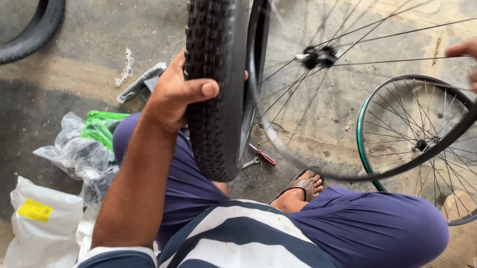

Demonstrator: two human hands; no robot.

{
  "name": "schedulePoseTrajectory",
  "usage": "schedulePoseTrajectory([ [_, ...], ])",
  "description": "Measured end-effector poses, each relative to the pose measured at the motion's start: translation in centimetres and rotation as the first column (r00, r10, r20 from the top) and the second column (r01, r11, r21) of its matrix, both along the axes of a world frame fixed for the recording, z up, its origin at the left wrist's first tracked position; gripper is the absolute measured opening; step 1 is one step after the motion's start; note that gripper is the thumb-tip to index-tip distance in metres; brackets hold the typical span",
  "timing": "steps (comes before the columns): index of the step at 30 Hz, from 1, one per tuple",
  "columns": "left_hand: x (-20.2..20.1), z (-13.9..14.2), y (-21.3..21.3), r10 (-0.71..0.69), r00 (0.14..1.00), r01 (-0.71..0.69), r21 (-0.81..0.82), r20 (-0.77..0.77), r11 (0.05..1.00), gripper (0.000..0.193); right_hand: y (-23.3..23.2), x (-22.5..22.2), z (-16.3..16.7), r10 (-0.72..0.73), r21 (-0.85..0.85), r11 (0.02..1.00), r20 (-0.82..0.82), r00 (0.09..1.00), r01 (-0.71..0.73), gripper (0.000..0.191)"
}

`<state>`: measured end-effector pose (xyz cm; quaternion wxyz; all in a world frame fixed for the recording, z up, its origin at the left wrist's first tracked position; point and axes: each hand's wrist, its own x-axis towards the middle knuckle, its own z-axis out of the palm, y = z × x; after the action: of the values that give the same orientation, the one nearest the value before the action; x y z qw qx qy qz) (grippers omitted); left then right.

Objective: The person sits on the workshop floor and replaces the inner tube of a bicycle wheel. They pry the tire off the rim with a tire lever, pull out the old inner tube, insert a new inner tube into the tire, and work the tire bead back onto the rim around the wheel.

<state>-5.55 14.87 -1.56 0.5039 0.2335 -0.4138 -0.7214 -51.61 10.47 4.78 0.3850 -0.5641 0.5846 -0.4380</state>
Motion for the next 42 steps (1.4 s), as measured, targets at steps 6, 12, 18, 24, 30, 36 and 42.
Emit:
schedulePoseTrajectory([
  [6, 2.5, -0.9, 0.6, 0.008, 1.000, -0.008, -0.007, -0.009, 1.000, 0.075, 1.6, 11.6, 4.2, -0.035, 0.041, 0.999, 0.173, 0.984, 0.029, 0.020],
  [12, 2.9, -1.5, 2.1, 0.006, 1.000, -0.007, -0.012, -0.017, 1.000, 0.078, 2.3, 19.6, 5.1, 0.099, -0.044, 0.995, 0.389, 0.916, -0.089, 0.019],
  [18, 3.1, -2.6, 2.7, 0.035, 0.997, -0.034, 0.014, -0.075, 0.999, 0.081, 1.6, 21.9, 2.6, 0.226, -0.128, 0.973, 0.350, 0.909, -0.193, 0.016],
  [24, 3.9, -2.9, 2.5, 0.017, 0.996, -0.016, 0.016, -0.092, 1.000, 0.080, 1.3, 21.4, 1.5, 0.221, -0.174, 0.971, 0.388, 0.895, -0.164, 0.011],
  [30, 3.4, -3.2, 2.6, -0.004, 0.997, 0.005, 0.017, -0.075, 1.000, 0.084, 0.1, 20.8, 1.8, 0.181, -0.203, 0.974, 0.414, 0.892, -0.103, 0.013],
  [36, 2.3, -3.1, 2.9, -0.040, 0.997, 0.040, -0.004, -0.063, 0.999, 0.087, -2.7, 22.2, -2.0, 0.124, -0.139, 0.988, 0.474, 0.872, -0.065, 0.011],
  [42, 0.8, -3.0, 3.3, -0.028, 0.998, 0.031, 0.053, -0.050, 0.998, 0.090, -4.3, 22.4, -6.4, 0.176, -0.178, 0.979, 0.468, 0.866, -0.103, 0.012],
])
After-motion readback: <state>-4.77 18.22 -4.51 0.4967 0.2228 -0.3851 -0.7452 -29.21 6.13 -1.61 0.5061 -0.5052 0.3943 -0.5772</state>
